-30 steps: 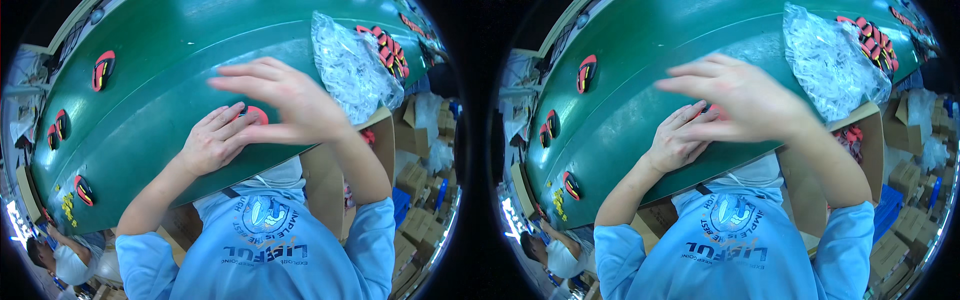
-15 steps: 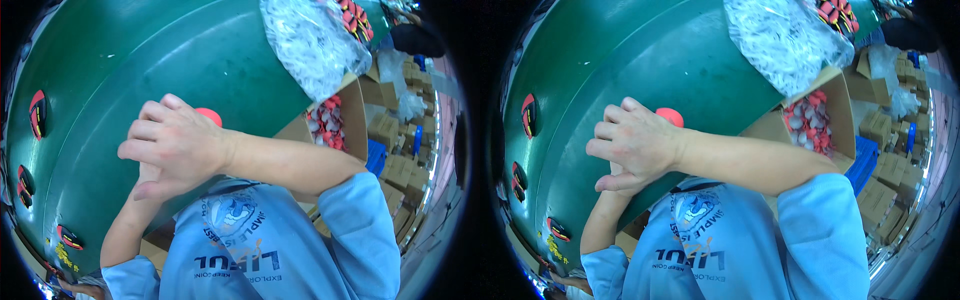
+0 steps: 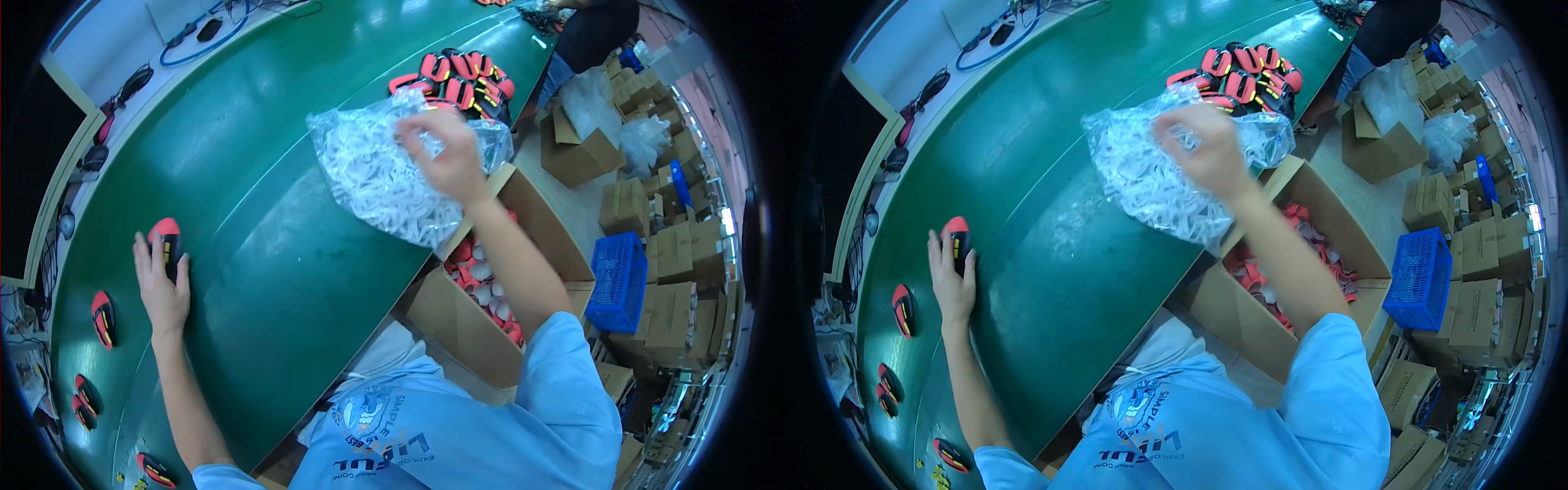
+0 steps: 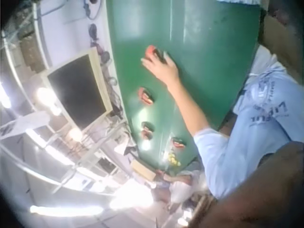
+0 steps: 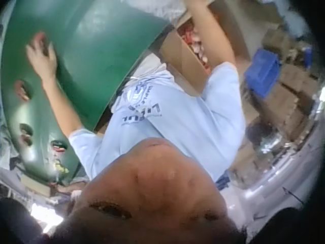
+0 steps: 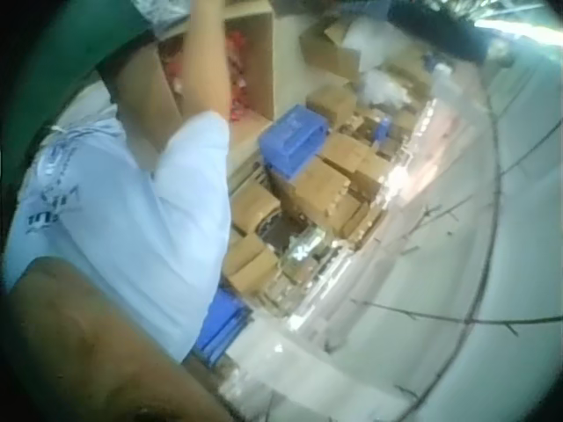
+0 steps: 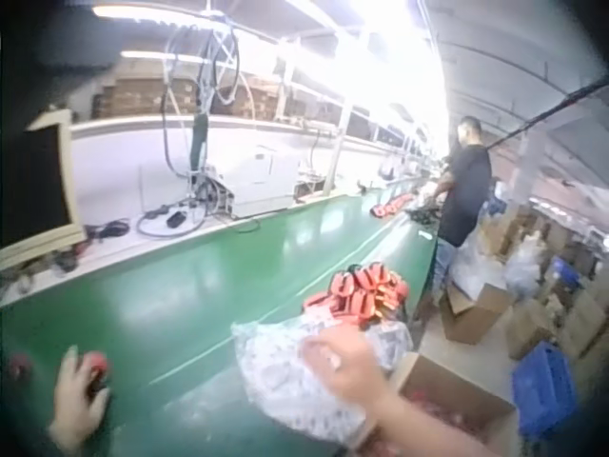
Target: The person assembles computer mice on a conveyor belt by taking mouse bodies and plastic covers from a box, fitting the covers onto the mouse bodies by hand, and sliding the assembled mice along the conveyor belt.
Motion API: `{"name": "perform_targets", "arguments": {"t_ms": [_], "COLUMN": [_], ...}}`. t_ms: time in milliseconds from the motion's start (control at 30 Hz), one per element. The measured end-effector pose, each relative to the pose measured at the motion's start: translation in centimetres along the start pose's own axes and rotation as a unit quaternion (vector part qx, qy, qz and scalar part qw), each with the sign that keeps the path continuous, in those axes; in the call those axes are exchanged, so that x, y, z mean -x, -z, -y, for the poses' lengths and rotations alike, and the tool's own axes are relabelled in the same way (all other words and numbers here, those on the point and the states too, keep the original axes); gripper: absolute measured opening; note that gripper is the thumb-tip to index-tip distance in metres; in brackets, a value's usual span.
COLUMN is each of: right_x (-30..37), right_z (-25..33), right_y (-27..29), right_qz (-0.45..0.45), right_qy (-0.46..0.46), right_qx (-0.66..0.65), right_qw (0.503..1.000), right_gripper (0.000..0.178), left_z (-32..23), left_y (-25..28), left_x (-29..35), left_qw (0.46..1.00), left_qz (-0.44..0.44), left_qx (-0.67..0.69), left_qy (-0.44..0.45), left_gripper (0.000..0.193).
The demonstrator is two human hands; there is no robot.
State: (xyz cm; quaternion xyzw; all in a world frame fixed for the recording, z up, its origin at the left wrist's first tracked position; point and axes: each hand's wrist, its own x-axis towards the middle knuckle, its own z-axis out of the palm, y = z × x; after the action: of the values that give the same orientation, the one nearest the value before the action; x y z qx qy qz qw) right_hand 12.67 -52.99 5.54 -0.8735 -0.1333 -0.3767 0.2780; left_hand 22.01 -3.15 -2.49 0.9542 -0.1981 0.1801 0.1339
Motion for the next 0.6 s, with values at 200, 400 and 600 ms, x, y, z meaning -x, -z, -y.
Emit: {"name": "perform_targets", "arguments": {"t_ms": [200,400,600], "right_x": [5.1,5.6,3.2], "right_z": [-20.3,-21.5,-12.4], "right_y": [10.3,9.1,7.7], "right_qz": [-0.022,-0.038,-0.177], "right_qy": [-0.283,-0.467,-0.146], "right_qx": [0.34,0.216,0.218], "right_qw": [0.897,0.857,0.949], "right_gripper": [0.07,0.088,0.079], "left_z": [-4.3,-5.5,-8.2], "left_y": [2.2,4.7,6.7], "left_x": [3.1,7.8,8.5], "left_qw": [0.992,0.987,0.988], "left_qz": [-0.001,-0.001,0.021], "left_qx": [0.127,0.164,0.139], "left_qy": [-0.019,-0.003,-0.062], "left_gripper": [0.066,0.063,0.063]}}
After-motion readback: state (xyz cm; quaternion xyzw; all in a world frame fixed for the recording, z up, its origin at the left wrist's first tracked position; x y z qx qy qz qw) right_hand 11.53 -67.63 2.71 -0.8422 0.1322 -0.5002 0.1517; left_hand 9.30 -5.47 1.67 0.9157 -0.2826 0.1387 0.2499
